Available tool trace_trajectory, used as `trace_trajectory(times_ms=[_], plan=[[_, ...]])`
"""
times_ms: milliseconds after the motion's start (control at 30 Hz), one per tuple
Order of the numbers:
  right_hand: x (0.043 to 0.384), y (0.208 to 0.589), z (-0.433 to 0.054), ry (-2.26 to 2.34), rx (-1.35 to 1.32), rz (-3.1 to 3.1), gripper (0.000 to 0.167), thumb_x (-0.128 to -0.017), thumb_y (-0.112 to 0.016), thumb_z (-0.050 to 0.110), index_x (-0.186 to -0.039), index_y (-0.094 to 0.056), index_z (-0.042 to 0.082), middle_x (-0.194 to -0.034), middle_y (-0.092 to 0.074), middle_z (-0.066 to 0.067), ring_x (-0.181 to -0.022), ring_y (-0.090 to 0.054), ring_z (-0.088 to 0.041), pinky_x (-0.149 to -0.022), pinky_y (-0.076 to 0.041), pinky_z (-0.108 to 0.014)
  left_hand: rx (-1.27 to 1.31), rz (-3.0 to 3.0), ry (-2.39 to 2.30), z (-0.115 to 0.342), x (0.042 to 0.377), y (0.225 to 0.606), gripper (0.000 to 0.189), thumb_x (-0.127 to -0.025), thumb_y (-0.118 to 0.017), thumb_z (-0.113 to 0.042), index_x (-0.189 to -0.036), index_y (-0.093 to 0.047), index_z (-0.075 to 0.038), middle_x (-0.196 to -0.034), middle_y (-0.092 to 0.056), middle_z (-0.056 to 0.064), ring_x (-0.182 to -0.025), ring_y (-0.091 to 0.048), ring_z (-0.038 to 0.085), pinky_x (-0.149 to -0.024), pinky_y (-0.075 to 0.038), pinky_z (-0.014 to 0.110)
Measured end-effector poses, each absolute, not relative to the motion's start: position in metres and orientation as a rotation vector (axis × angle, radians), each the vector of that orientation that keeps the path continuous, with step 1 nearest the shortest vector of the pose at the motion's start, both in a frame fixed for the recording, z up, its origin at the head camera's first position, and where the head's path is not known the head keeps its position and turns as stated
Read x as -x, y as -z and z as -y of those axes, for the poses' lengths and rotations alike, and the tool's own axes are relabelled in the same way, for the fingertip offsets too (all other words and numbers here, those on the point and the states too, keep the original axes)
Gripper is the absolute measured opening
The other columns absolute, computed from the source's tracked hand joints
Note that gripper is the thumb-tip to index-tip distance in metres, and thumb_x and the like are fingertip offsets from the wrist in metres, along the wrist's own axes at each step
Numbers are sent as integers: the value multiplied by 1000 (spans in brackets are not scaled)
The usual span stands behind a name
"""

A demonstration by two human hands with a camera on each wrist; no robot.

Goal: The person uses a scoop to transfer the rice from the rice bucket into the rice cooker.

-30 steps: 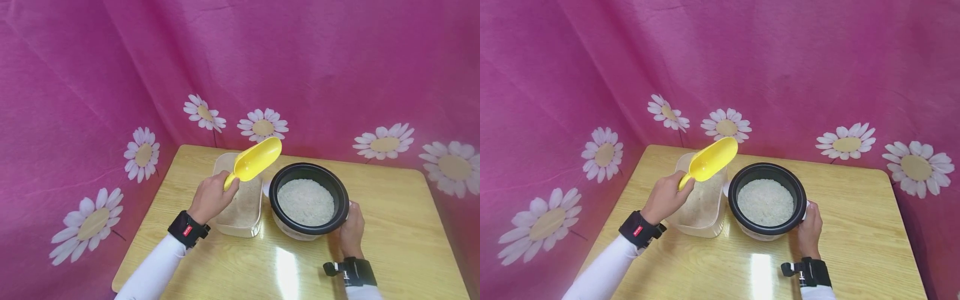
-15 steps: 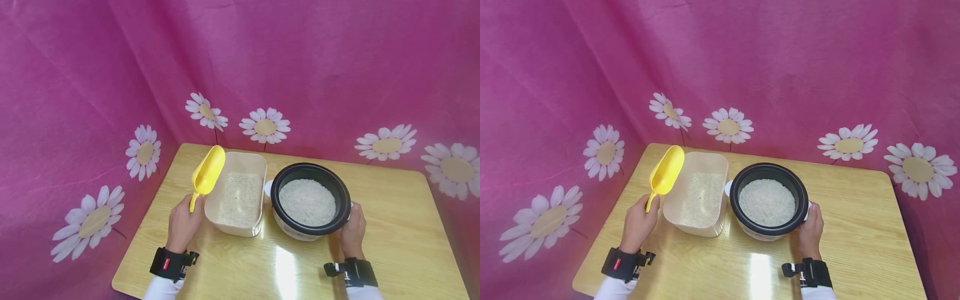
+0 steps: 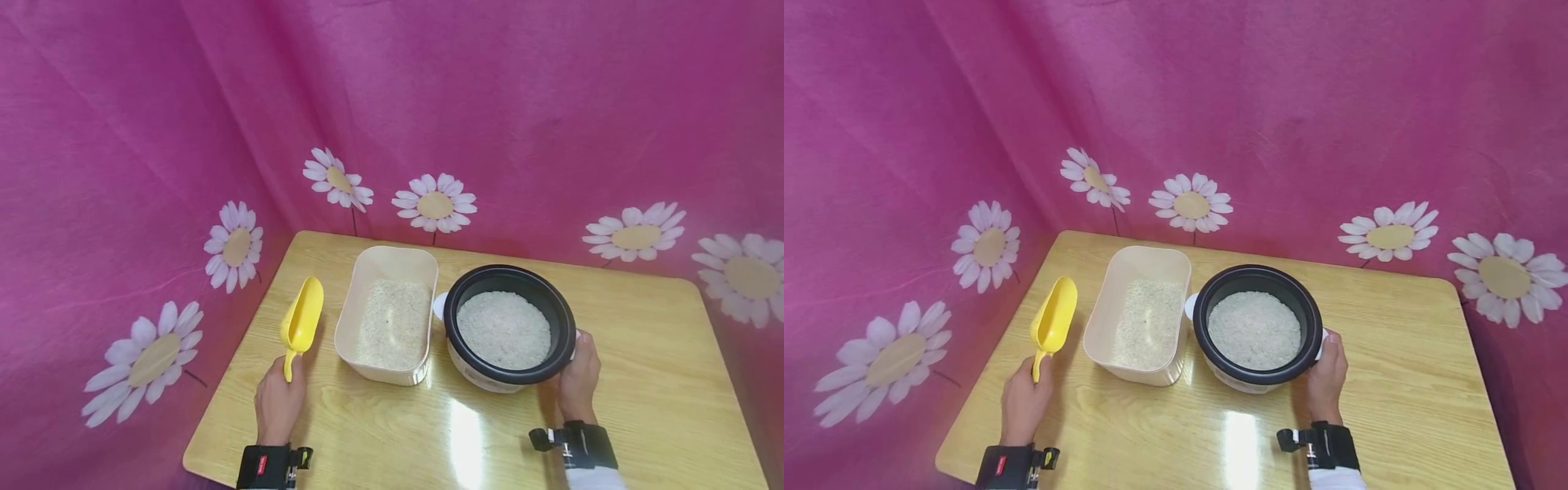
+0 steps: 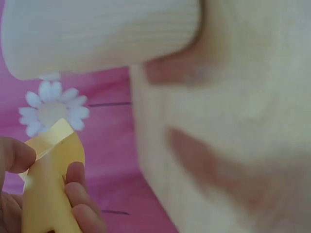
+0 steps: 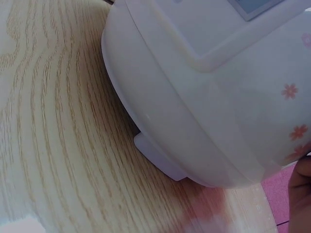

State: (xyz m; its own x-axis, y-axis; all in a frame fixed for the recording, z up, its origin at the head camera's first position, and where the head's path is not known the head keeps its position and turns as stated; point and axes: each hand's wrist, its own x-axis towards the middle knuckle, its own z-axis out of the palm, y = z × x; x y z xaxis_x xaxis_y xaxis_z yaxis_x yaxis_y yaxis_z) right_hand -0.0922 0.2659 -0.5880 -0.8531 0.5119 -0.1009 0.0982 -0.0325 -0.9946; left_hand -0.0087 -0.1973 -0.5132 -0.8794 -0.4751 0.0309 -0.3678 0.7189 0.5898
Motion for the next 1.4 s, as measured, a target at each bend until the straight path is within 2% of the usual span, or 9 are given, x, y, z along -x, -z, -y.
trace_trajectory(times_ms=[133,267,400,567,833,1067,1200,1400], plan=[[92,588,-266,-1951,636,1940,43,-110,-32,45,-105,-68,22,-88,-62,12,-87,-54,-8,-83,-38,-18,-768,2810,888,206,0,528,40,-109,-43,-32,-109,-64,2,-77,-50,7,-70,-51,22,-59,-34,31],[92,588,-268,-1941,619,1937,44,-110,-31,45,-106,-68,22,-90,-62,12,-88,-54,-8,-83,-37,-18,-820,2881,835,213,-9,541,46,-110,-38,-33,-118,-61,8,-83,-58,14,-76,-59,28,-60,-39,36],[93,589,-269,-1937,608,1933,45,-110,-31,45,-105,-68,21,-90,-61,11,-89,-53,-9,-83,-37,-19,-793,2865,726,215,-16,553,43,-109,-44,-28,-114,-61,12,-88,-64,23,-81,-65,39,-64,-47,48],[92,587,-266,-1895,655,1962,45,-109,-31,47,-100,-68,24,-87,-61,15,-89,-53,-7,-83,-36,-20,-745,2851,615,213,-19,567,42,-106,-49,-21,-123,-59,16,-97,-64,31,-89,-61,44,-74,-46,53],[90,585,-260,-1942,680,1958,49,-109,-31,49,-106,-69,20,-92,-63,13,-92,-54,-8,-83,-37,-21,-684,2781,473,207,-28,590,46,-98,-55,-8,-138,-52,16,-102,-60,33,-91,-53,46,-73,-42,51],[91,587,-259,-1964,643,1916,51,-109,-31,47,-108,-71,16,-93,-64,13,-91,-55,-9,-83,-38,-20,-679,2757,513,205,-32,611,59,-87,-55,1,-143,-46,17,-108,-57,35,-97,-50,47,-78,-38,53],[93,588,-262,-1969,653,1894,51,-109,-32,47,-111,-71,15,-95,-66,13,-93,-55,-9,-84,-38,-21,-726,2774,565,200,-30,613,63,-86,-54,0,-146,-43,15,-114,-54,34,-102,-47,47,-76,-39,54],[93,588,-265,-1938,696,1914,49,-109,-31,47,-103,-71,19,-90,-64,14,-90,-54,-8,-82,-38,-19,-778,2812,614,194,-29,610,65,-87,-52,0,-149,-39,14,-119,-53,35,-106,-47,48,-79,-39,55]])
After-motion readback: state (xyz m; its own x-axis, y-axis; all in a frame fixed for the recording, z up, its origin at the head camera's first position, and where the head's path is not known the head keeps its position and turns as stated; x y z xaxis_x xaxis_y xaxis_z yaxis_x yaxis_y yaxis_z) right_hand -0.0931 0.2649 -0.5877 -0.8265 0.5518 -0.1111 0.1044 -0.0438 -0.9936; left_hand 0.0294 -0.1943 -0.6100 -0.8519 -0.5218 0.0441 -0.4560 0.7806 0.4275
